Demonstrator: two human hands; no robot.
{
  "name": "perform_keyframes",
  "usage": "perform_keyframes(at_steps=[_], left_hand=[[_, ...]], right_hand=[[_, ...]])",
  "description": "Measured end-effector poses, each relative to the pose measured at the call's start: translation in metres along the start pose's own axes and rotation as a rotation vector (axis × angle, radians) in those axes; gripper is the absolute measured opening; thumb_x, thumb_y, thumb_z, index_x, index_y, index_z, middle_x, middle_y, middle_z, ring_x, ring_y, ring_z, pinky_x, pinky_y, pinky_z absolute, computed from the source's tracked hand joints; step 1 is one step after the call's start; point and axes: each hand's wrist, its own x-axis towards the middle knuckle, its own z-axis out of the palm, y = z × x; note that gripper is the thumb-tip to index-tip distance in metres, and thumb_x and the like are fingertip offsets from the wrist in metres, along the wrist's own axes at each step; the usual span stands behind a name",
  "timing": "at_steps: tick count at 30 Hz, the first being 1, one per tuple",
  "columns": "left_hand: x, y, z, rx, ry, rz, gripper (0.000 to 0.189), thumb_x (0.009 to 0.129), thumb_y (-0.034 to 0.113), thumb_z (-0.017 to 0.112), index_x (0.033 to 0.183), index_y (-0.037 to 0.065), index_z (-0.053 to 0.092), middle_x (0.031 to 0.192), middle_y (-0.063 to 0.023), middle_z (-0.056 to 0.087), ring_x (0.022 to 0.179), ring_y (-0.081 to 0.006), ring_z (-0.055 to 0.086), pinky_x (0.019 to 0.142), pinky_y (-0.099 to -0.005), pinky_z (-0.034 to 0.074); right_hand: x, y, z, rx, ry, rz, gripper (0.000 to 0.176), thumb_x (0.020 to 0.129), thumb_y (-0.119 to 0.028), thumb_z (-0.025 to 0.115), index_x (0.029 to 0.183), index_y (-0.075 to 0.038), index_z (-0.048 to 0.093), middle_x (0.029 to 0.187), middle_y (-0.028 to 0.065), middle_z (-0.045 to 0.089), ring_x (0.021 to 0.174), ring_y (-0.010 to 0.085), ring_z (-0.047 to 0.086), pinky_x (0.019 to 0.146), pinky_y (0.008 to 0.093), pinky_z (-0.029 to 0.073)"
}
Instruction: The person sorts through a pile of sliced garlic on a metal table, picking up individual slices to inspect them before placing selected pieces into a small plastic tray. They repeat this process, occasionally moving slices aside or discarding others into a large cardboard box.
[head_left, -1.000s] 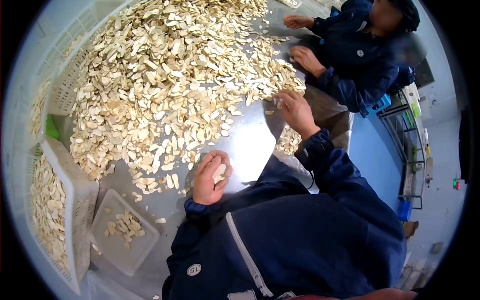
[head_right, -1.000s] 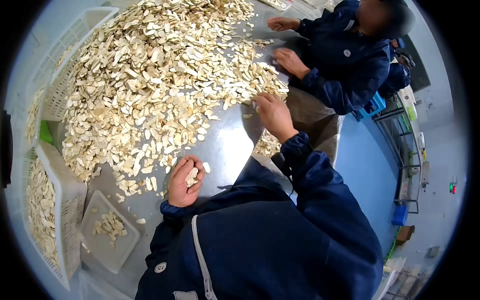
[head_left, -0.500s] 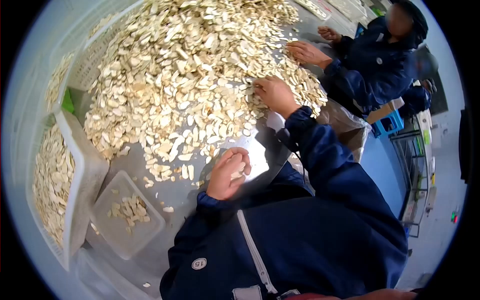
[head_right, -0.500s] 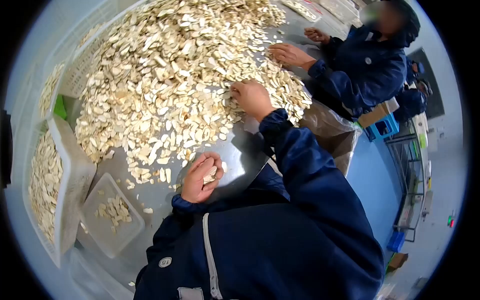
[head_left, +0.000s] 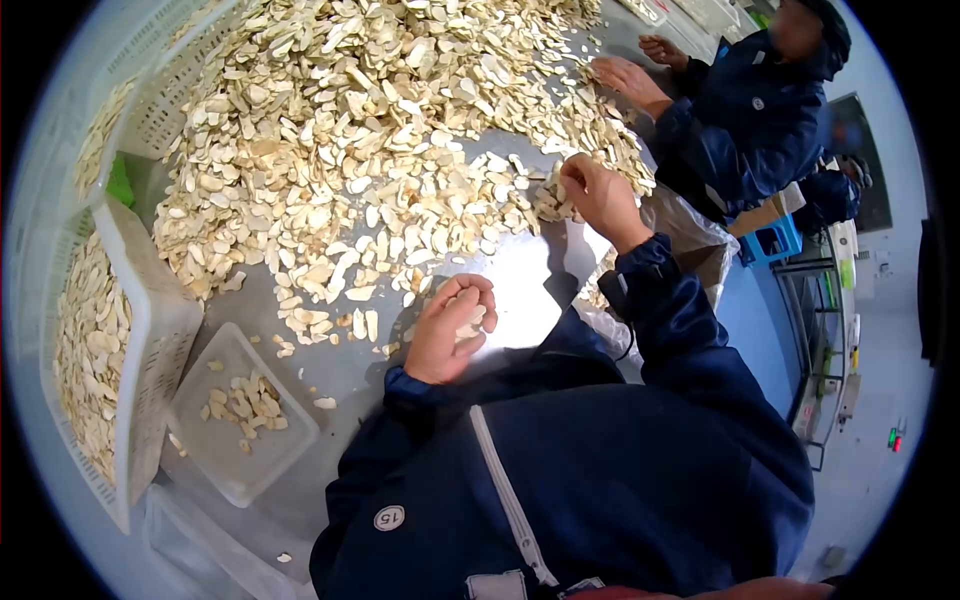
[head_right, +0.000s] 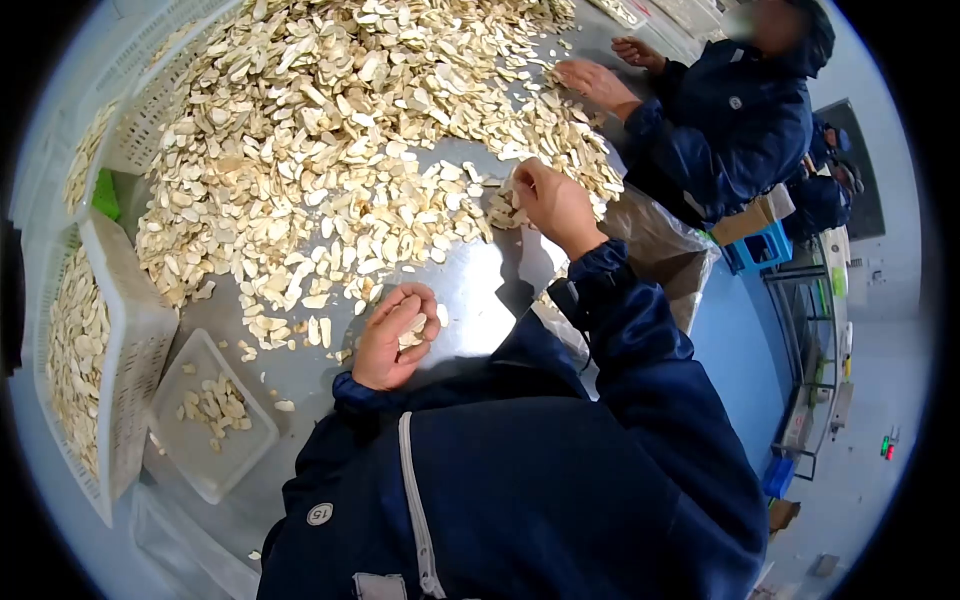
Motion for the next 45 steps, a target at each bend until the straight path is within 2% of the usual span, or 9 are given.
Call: perform_keyframes(at_steps=[6,11,15,20,28,32,33,39,45], left_hand=[[0.0,0.0,0.001,-0.004,0.004,0.006,0.016,0.109,0.016,0.052,0.12,0.006,0.059,0.101,-0.0044,0.06,0.081,-0.0122,0.057,0.045,-0.0181,0.032],[0.0,0.0,0.001,0.005,0.023,0.01,0.016,0.109,0.015,0.051,0.119,0.006,0.058,0.101,-0.0048,0.06,0.08,-0.0121,0.057,0.044,-0.018,0.032],[-0.001,0.0,0.002,0.014,0.014,0.005,0.016,0.109,0.015,0.05,0.119,0.005,0.058,0.101,-0.0047,0.06,0.08,-0.0121,0.057,0.044,-0.0181,0.032],[-0.001,-0.001,0.0,0.001,0.011,0.01,0.016,0.11,0.015,0.049,0.119,0.005,0.058,0.101,-0.0047,0.06,0.08,-0.0121,0.057,0.045,-0.0181,0.032],[0.0,-0.001,-0.003,-0.001,0.011,-0.003,0.016,0.11,0.016,0.048,0.12,0.005,0.057,0.101,-0.0055,0.059,0.08,-0.0123,0.056,0.045,-0.0187,0.033],[0.0,-0.003,-0.004,-0.008,0.007,0.003,0.017,0.11,0.016,0.048,0.12,0.006,0.056,0.102,-0.0058,0.058,0.08,-0.0131,0.056,0.045,-0.0184,0.033],[0.0,-0.003,-0.004,-0.007,0.008,0.0,0.017,0.11,0.016,0.048,0.121,0.006,0.056,0.102,-0.0058,0.058,0.081,-0.0131,0.056,0.045,-0.0184,0.033],[0.0,-0.002,-0.005,-0.002,0.022,-0.007,0.017,0.11,0.016,0.048,0.121,0.006,0.057,0.102,-0.006,0.058,0.081,-0.0134,0.056,0.045,-0.0183,0.033],[0.0,-0.003,-0.004,0.007,0.044,-0.003,0.017,0.111,0.016,0.047,0.12,0.006,0.057,0.102,-0.0058,0.058,0.081,-0.0139,0.056,0.044,-0.0187,0.034]], right_hand=[[-0.021,0.005,-0.011,0.083,-0.069,-0.008,0.028,0.094,-0.016,0.064,0.12,-0.008,0.07,0.093,0.0151,0.074,0.09,0.0341,0.073,0.079,0.0412,0.057],[-0.029,0.001,-0.012,0.058,-0.075,0.031,0.037,0.092,-0.022,0.071,0.128,-0.013,0.07,0.123,0.0168,0.07,0.108,0.0351,0.069,0.094,0.0424,0.055],[-0.029,-0.015,0.004,-0.024,-0.051,-0.262,0.055,0.083,-0.03,0.079,0.135,-0.018,0.066,0.141,0.0154,0.06,0.122,0.0369,0.061,0.104,0.0435,0.051],[-0.026,0.0,0.005,0.063,-0.002,-0.123,0.011,0.092,-0.014,0.067,0.1,-0.006,0.07,0.116,0.0148,0.071,0.095,0.0361,0.07,0.082,0.0429,0.057],[-0.041,0.033,-0.027,0.07,0.199,0.02,0.024,0.093,-0.004,0.061,0.116,-0.004,0.07,0.103,0.0216,0.073,0.096,0.0418,0.071,0.083,0.0437,0.056],[-0.042,0.032,-0.026,0.386,0.137,0.245,0.03,0.097,-0.01,0.065,0.125,0.0,0.068,0.104,0.0199,0.077,0.092,0.0274,0.077,0.083,0.0365,0.057],[-0.041,0.03,-0.028,0.322,0.113,0.25,0.03,0.099,-0.015,0.066,0.124,0.001,0.068,0.1,0.017,0.078,0.089,0.02,0.078,0.081,0.0323,0.057],[-0.039,0.033,-0.028,0.366,0.051,0.301,0.037,0.105,-0.026,0.064,0.125,0.004,0.067,0.094,0.0123,0.078,0.089,0.0163,0.077,0.078,0.028,0.057],[-0.037,0.041,-0.025,0.462,0.054,0.399,0.035,0.107,-0.028,0.059,0.106,0.005,0.07,0.093,0.0121,0.078,0.083,0.0177,0.077,0.076,0.0299,0.057]])
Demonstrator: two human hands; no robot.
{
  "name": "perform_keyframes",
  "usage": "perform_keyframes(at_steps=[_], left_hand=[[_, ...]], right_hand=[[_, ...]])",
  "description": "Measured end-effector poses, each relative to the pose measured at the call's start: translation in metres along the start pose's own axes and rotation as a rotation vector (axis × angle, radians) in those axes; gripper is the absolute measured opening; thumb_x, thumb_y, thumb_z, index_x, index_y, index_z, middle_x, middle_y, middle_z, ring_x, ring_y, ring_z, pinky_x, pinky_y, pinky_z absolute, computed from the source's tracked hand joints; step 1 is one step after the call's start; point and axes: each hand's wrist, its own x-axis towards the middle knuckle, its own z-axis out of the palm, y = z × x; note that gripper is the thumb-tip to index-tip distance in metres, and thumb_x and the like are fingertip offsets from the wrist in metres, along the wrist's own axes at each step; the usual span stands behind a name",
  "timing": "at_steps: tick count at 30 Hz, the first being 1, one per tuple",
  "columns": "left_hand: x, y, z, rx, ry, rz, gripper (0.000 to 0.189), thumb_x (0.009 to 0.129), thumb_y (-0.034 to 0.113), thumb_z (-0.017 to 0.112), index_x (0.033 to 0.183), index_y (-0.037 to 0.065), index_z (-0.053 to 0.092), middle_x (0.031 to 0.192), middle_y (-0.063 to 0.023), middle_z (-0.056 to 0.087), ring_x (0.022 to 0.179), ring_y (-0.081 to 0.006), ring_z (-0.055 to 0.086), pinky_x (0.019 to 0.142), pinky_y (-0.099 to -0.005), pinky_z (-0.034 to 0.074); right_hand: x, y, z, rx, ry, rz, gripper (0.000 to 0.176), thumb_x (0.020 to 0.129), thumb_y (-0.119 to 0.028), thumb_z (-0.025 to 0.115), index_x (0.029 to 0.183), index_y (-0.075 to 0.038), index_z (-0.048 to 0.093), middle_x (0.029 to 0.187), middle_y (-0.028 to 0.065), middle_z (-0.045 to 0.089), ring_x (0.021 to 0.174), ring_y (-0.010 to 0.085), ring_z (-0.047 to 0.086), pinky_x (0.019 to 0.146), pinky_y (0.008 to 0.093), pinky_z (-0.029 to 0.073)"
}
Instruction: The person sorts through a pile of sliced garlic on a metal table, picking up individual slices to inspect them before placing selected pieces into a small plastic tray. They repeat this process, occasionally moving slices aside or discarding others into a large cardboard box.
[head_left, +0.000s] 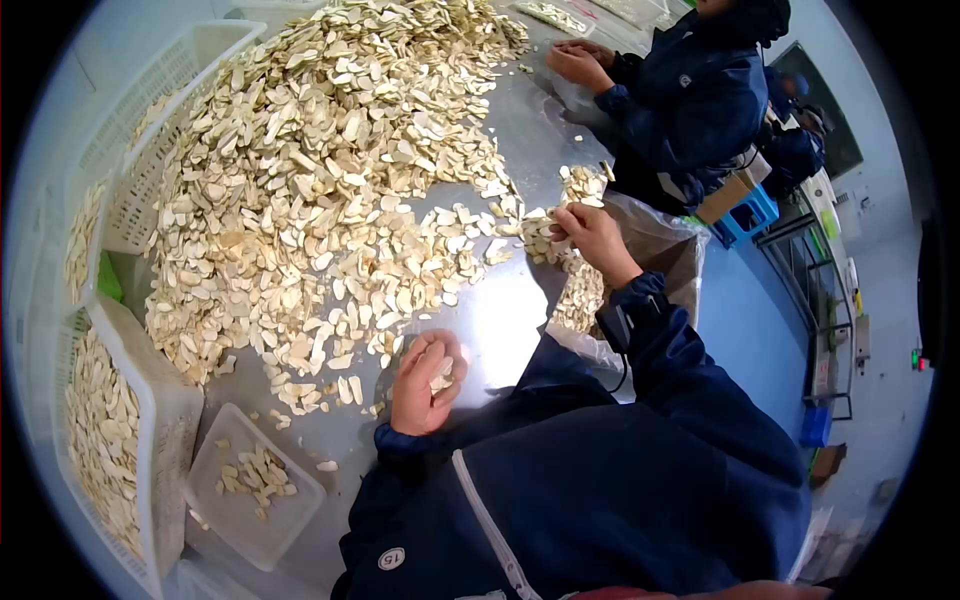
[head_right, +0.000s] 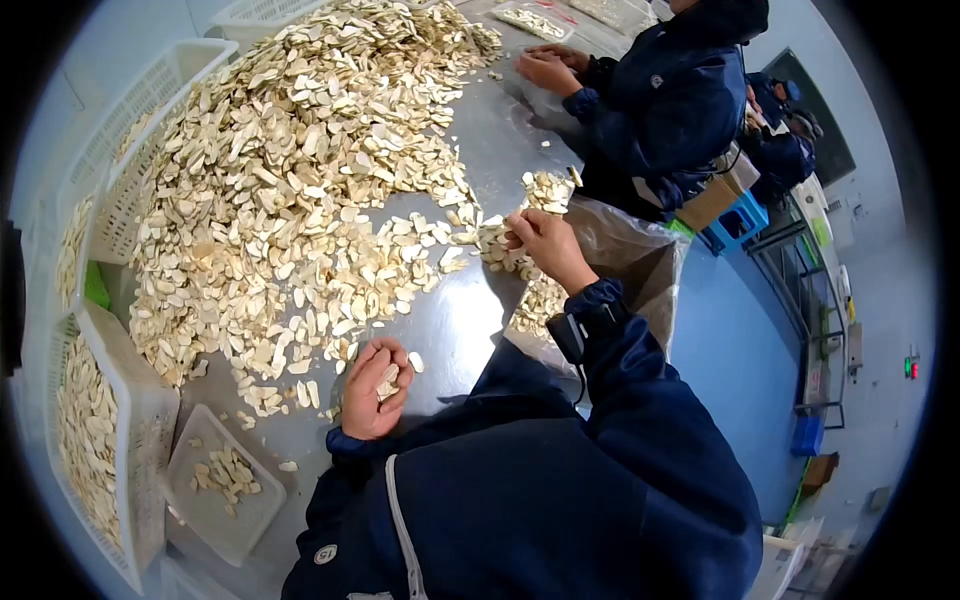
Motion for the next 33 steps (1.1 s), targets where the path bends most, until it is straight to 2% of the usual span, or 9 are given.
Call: perform_keyframes(at_steps=[6,9,15,21,23,27,28,30,33], left_hand=[[-0.001,-0.001,-0.002,-0.004,0.001,0.012,0.017,0.11,0.016,0.049,0.121,0.005,0.057,0.104,-0.0066,0.059,0.084,-0.0152,0.059,0.043,-0.0189,0.035],[-0.002,0.0,0.003,0.024,0.0,0.023,0.017,0.109,0.016,0.051,0.121,0.005,0.056,0.104,-0.0072,0.059,0.086,-0.0155,0.059,0.043,-0.0186,0.035],[0.0,-0.002,-0.006,0.018,-0.067,0.005,0.018,0.109,0.015,0.051,0.123,0.005,0.056,0.105,-0.0076,0.059,0.089,-0.0162,0.059,0.044,-0.0181,0.034],[-0.003,0.001,0.001,0.023,-0.017,0.015,0.018,0.108,0.013,0.052,0.123,0.006,0.056,0.105,-0.0062,0.059,0.09,-0.0158,0.06,0.043,-0.0184,0.034],[-0.005,0.001,0.004,0.144,-0.02,0.043,0.017,0.107,0.012,0.052,0.123,0.006,0.056,0.105,-0.0058,0.059,0.091,-0.0155,0.06,0.043,-0.0186,0.033],[-0.004,0.0,0.003,0.073,-0.009,-0.005,0.015,0.104,0.006,0.054,0.119,0.006,0.057,0.103,-0.0074,0.062,0.084,-0.0129,0.061,0.044,-0.0181,0.033],[-0.003,-0.001,0.003,0.061,-0.016,-0.015,0.015,0.104,0.006,0.054,0.119,0.006,0.057,0.102,-0.0076,0.061,0.083,-0.0132,0.061,0.044,-0.0181,0.033],[-0.003,0.0,0.0,0.032,-0.009,-0.029,0.016,0.104,0.007,0.055,0.12,0.006,0.057,0.102,-0.008,0.061,0.082,-0.0139,0.061,0.044,-0.0179,0.033],[-0.002,0.0,-0.004,0.032,-0.084,-0.033,0.015,0.106,0.013,0.057,0.121,0.008,0.056,0.104,-0.0071,0.06,0.086,-0.0147,0.058,0.044,-0.0178,0.035]], right_hand=[[0.003,0.019,-0.006,0.095,-0.019,-0.081,0.031,0.104,-0.021,0.062,0.126,0.001,0.066,0.101,0.0133,0.078,0.087,0.022,0.077,0.078,0.035,0.058],[-0.002,0.014,-0.006,-0.375,0.192,-0.256,0.039,0.1,-0.012,0.061,0.138,-0.004,0.06,0.105,0.0157,0.076,0.089,0.0292,0.075,0.08,0.0379,0.057],[-0.035,-0.011,0.014,-0.533,-0.002,-0.708,0.035,0.09,-0.016,0.074,0.124,-0.011,0.071,0.127,0.0157,0.069,0.116,0.0368,0.064,0.098,0.0447,0.052],[-0.018,0.028,-0.003,-0.603,0.229,-0.553,0.027,0.083,-0.005,0.068,0.108,-0.012,0.077,0.12,0.0079,0.072,0.113,0.0319,0.065,0.095,0.0446,0.052],[-0.016,0.007,0.003,-0.436,0.129,-0.482,0.028,0.083,-0.005,0.067,0.109,-0.012,0.077,0.118,0.0094,0.073,0.112,0.0326,0.066,0.091,0.0443,0.055],[0.016,-0.001,0.056,-0.367,-0.033,-0.759,0.029,0.084,-0.013,0.072,0.113,-0.015,0.076,0.119,0.0076,0.071,0.114,0.0335,0.065,0.095,0.0429,0.056],[0.003,-0.031,0.065,-0.319,-0.05,-0.616,0.032,0.086,-0.019,0.074,0.117,-0.016,0.075,0.121,0.0092,0.071,0.116,0.0329,0.064,0.098,0.0432,0.054],[0.002,-0.057,0.095,-0.331,-0.12,-0.794,0.049,0.089,-0.034,0.076,0.135,-0.021,0.067,0.139,0.0131,0.061,0.123,0.0351,0.061,0.101,0.0442,0.053],[-0.019,-0.098,0.117,-0.416,-0.137,-1.105,0.052,0.087,-0.036,0.077,0.135,-0.022,0.065,0.144,0.014,0.058,0.13,0.0383,0.056,0.106,0.0473,0.049]])
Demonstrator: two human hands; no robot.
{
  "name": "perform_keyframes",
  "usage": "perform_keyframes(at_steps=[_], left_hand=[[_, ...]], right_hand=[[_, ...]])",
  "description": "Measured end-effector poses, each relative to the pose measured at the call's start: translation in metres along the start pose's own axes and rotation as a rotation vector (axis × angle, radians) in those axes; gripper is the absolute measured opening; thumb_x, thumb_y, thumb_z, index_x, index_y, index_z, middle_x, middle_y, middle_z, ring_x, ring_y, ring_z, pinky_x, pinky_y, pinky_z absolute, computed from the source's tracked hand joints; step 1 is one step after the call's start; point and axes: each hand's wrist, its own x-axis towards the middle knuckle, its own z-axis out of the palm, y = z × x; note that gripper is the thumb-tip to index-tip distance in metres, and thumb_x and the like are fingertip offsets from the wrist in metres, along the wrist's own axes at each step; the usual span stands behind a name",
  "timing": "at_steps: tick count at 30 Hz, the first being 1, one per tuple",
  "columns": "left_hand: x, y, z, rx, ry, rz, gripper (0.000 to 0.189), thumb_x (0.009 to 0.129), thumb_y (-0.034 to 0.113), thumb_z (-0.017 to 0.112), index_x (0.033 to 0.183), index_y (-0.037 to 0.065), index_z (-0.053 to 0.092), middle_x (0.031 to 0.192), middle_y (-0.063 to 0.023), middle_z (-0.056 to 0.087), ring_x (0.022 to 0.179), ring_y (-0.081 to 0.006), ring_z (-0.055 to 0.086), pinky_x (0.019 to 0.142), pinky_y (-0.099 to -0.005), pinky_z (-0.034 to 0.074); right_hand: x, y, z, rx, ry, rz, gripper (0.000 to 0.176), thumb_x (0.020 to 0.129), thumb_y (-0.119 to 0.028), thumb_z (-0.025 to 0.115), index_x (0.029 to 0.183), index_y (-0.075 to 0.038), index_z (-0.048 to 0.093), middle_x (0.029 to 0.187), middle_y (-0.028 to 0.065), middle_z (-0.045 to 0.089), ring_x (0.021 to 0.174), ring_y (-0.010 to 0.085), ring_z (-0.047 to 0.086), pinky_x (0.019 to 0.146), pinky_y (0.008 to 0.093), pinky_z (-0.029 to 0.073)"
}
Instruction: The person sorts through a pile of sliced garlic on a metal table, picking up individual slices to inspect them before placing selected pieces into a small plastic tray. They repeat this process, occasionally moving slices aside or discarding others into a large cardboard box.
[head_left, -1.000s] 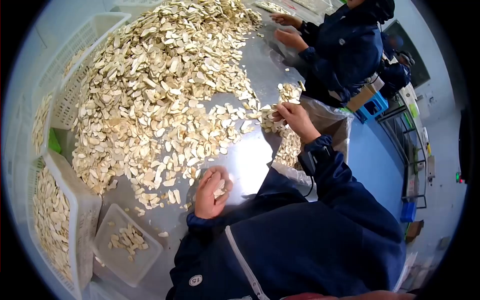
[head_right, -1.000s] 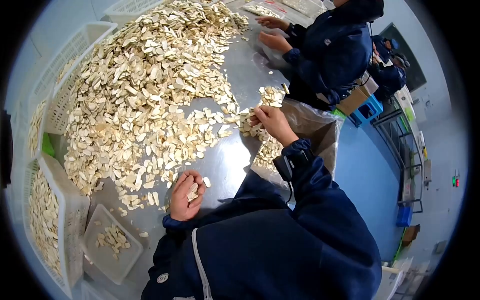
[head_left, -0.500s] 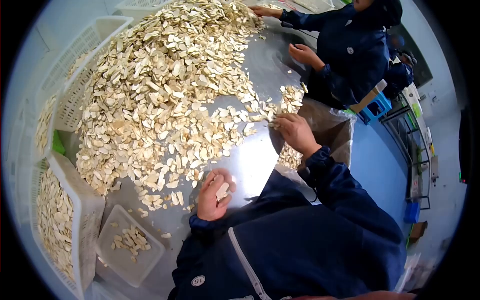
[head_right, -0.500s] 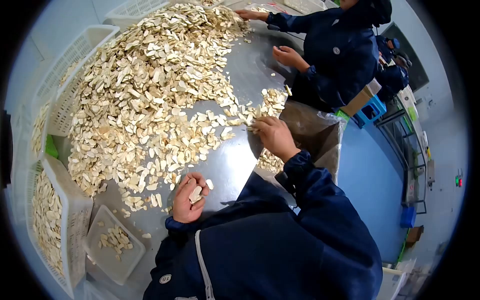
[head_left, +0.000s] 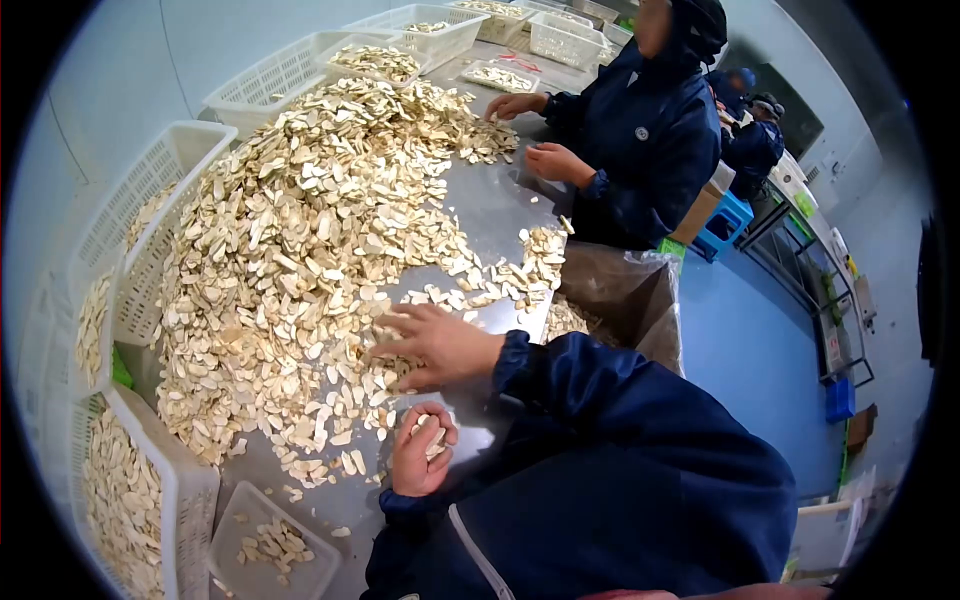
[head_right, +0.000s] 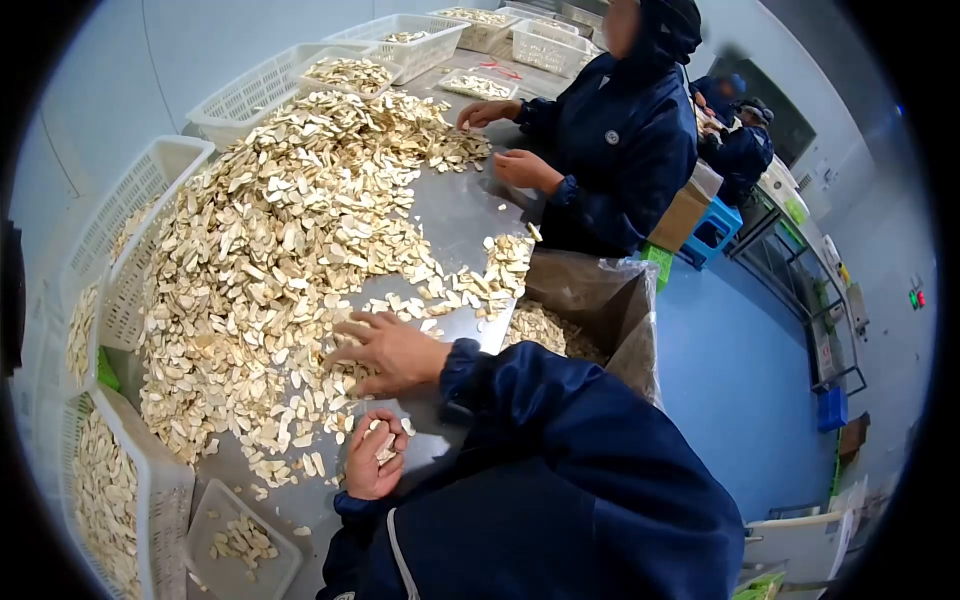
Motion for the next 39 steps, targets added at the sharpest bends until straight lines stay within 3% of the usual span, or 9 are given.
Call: perform_keyframes(at_steps=[3,6,9,12,16,26,28,32,39], left_hand=[[0.0,-0.001,0.0,-0.01,0.025,0.016,0.017,0.108,0.018,0.056,0.121,0.007,0.056,0.104,-0.0069,0.06,0.085,-0.0151,0.058,0.044,-0.0174,0.036],[0.0,0.0,0.002,0.019,0.062,0.03,0.019,0.11,0.023,0.052,0.12,0.006,0.056,0.105,-0.0053,0.06,0.087,-0.0137,0.06,0.044,-0.0182,0.037],[0.003,-0.006,-0.013,0.628,-0.007,0.271,0.021,0.11,0.022,0.052,0.123,0.006,0.057,0.105,-0.0045,0.06,0.087,-0.0128,0.06,0.046,-0.0187,0.035],[-0.001,-0.004,-0.009,0.593,0.004,0.25,0.02,0.109,0.018,0.054,0.125,0.006,0.057,0.105,-0.0041,0.059,0.087,-0.0132,0.06,0.047,-0.0187,0.034],[-0.001,0.006,0.008,0.017,0.032,-0.01,0.019,0.107,0.015,0.056,0.124,0.006,0.058,0.105,-0.0043,0.059,0.088,-0.0134,0.059,0.047,-0.018,0.033],[-0.001,0.001,0.007,0.166,0.077,0.114,0.025,0.111,0.029,0.05,0.118,0.006,0.059,0.1,-0.0044,0.06,0.084,-0.0131,0.061,0.043,-0.0186,0.032],[0.0,0.001,0.008,0.123,0.099,0.088,0.028,0.111,0.032,0.049,0.115,0.007,0.06,0.099,-0.0045,0.059,0.083,-0.0132,0.061,0.042,-0.0187,0.033],[0.003,-0.003,-0.003,-0.088,-0.001,0.03,0.028,0.111,0.034,0.05,0.116,0.007,0.059,0.1,-0.0057,0.059,0.082,-0.0148,0.059,0.042,-0.0183,0.036],[0.002,0.001,0.008,-0.015,0.103,0.034,0.023,0.111,0.028,0.05,0.116,0.007,0.057,0.101,-0.0068,0.058,0.083,-0.0151,0.058,0.042,-0.0183,0.035]], right_hand=[[0.003,-0.005,0.011,-0.044,-0.086,0.0,0.051,0.086,-0.033,0.075,0.133,-0.017,0.064,0.143,0.014,0.059,0.131,0.0377,0.056,0.105,0.0471,0.05],[-0.013,0.032,0.029,0.091,-0.133,0.234,0.042,0.086,-0.021,0.07,0.127,-0.012,0.065,0.14,0.0137,0.061,0.123,0.037,0.061,0.1,0.0442,0.053],[-0.034,0.059,0.011,0.094,-0.106,0.344,0.036,0.09,-0.006,0.059,0.126,-0.009,0.068,0.135,0.0164,0.065,0.114,0.0398,0.066,0.098,0.0453,0.054],[-0.037,0.054,-0.018,0.099,0.022,0.564,0.036,0.09,0.0,0.055,0.121,-0.008,0.07,0.12,0.0185,0.07,0.105,0.0425,0.068,0.092,0.046,0.055],[-0.035,0.053,-0.017,-0.039,0.05,0.484,0.031,0.088,-0.003,0.061,0.115,-0.012,0.074,0.112,0.0112,0.073,0.101,0.0367,0.069,0.086,0.0457,0.056],[0.033,0.042,0.037,0.114,-0.079,0.159,0.031,0.09,-0.019,0.072,0.119,-0.01,0.072,0.106,0.013,0.073,0.101,0.0359,0.066,0.087,0.0446,0.055],[0.047,0.025,0.038,0.226,-0.191,0.126,0.039,0.086,-0.02,0.074,0.124,-0.014,0.07,0.115,0.0115,0.071,0.104,0.0347,0.067,0.088,0.0434,0.056],[0.053,0.017,0.065,0.084,-0.041,-0.105,0.049,0.083,-0.028,0.076,0.129,-0.019,0.066,0.127,0.0106,0.065,0.107,0.0356,0.066,0.086,0.0456,0.057],[0.044,0.027,0.041,0.221,-0.147,0.193,0.033,0.093,-0.02,0.064,0.126,-0.014,0.066,0.107,0.0141,0.068,0.093,0.0368,0.07,0.082,0.0484,0.056]])
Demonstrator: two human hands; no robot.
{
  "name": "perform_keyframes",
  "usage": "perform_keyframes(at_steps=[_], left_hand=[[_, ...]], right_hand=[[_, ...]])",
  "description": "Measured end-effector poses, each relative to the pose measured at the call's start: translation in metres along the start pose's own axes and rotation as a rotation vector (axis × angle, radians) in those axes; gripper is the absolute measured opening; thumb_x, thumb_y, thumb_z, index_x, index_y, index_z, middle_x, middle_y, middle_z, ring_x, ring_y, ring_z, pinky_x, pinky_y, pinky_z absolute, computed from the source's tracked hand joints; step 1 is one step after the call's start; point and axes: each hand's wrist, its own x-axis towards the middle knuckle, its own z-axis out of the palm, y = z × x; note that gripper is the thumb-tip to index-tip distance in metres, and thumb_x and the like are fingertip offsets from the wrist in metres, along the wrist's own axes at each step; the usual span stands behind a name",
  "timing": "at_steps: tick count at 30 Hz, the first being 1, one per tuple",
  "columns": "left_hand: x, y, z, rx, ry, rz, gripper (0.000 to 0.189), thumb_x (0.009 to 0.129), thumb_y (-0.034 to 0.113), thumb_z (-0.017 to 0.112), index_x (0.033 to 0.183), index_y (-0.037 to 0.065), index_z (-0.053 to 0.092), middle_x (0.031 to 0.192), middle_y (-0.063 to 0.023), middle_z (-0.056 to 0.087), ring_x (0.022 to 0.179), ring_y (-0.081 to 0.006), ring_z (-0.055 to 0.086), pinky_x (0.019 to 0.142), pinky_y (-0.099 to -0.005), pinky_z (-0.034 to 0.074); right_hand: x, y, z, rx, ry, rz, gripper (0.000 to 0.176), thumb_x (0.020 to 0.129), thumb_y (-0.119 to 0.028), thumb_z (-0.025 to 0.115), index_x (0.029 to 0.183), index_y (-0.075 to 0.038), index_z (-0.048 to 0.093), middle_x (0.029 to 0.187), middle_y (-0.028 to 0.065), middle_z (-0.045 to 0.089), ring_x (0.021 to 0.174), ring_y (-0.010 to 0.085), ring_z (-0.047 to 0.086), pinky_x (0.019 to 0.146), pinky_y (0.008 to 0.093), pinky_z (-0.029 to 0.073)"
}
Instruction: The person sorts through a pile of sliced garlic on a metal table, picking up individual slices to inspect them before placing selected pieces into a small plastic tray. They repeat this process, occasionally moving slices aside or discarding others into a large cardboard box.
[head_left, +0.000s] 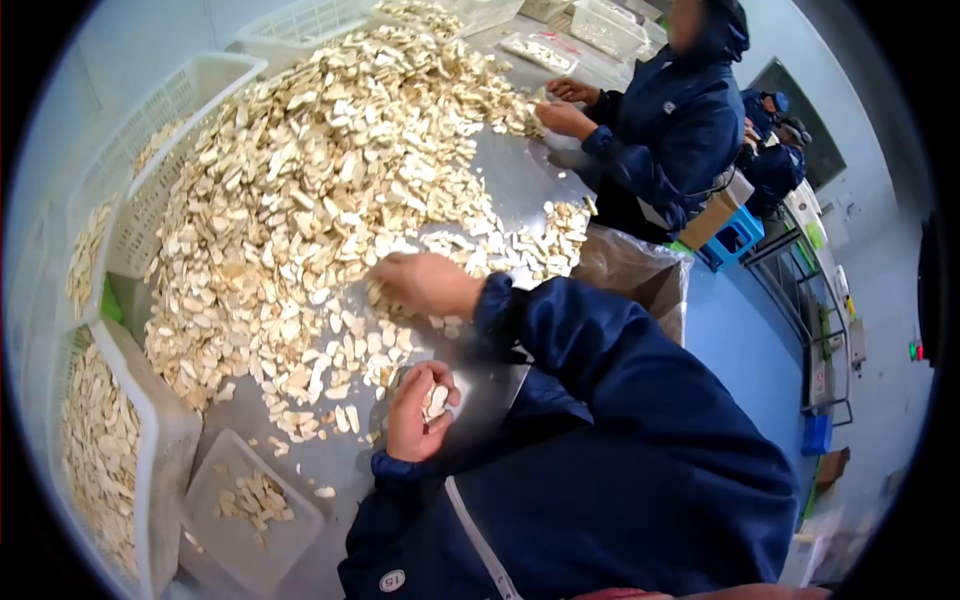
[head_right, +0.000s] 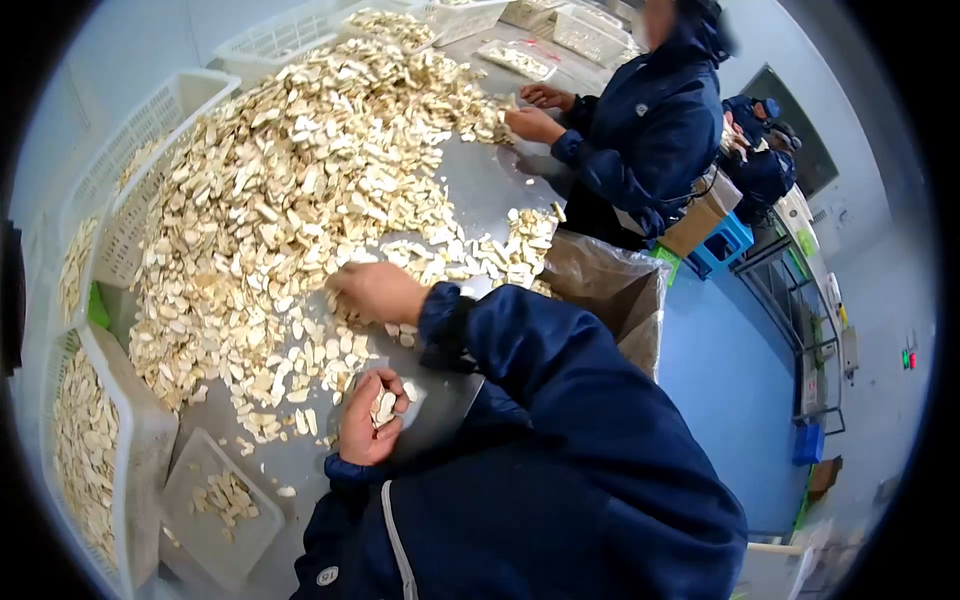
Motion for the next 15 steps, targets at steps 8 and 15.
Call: perform_keyframes(at_steps=[8,15], left_hand=[[-0.003,0.003,0.005,0.26,-0.067,0.149,0.019,0.109,0.022,0.051,0.117,0.007,0.06,0.1,-0.0032,0.059,0.084,-0.0128,0.059,0.045,-0.0189,0.032],[-0.005,0.008,0.01,0.042,-0.023,-0.015,0.018,0.109,0.02,0.05,0.117,0.006,0.059,0.102,-0.0036,0.058,0.083,-0.0127,0.058,0.046,-0.0186,0.03]], right_hand=[[-0.07,-0.012,-0.044,0.128,-0.053,0.379,0.026,0.1,-0.024,0.057,0.11,-0.002,0.065,0.081,0.0211,0.071,0.074,0.0399,0.07,0.069,0.0469,0.054],[-0.092,0.0,-0.046,0.18,-0.077,0.3,0.033,0.101,-0.01,0.05,0.13,-0.001,0.062,0.085,0.018,0.069,0.076,0.0277,0.07,0.072,0.0393,0.054]])
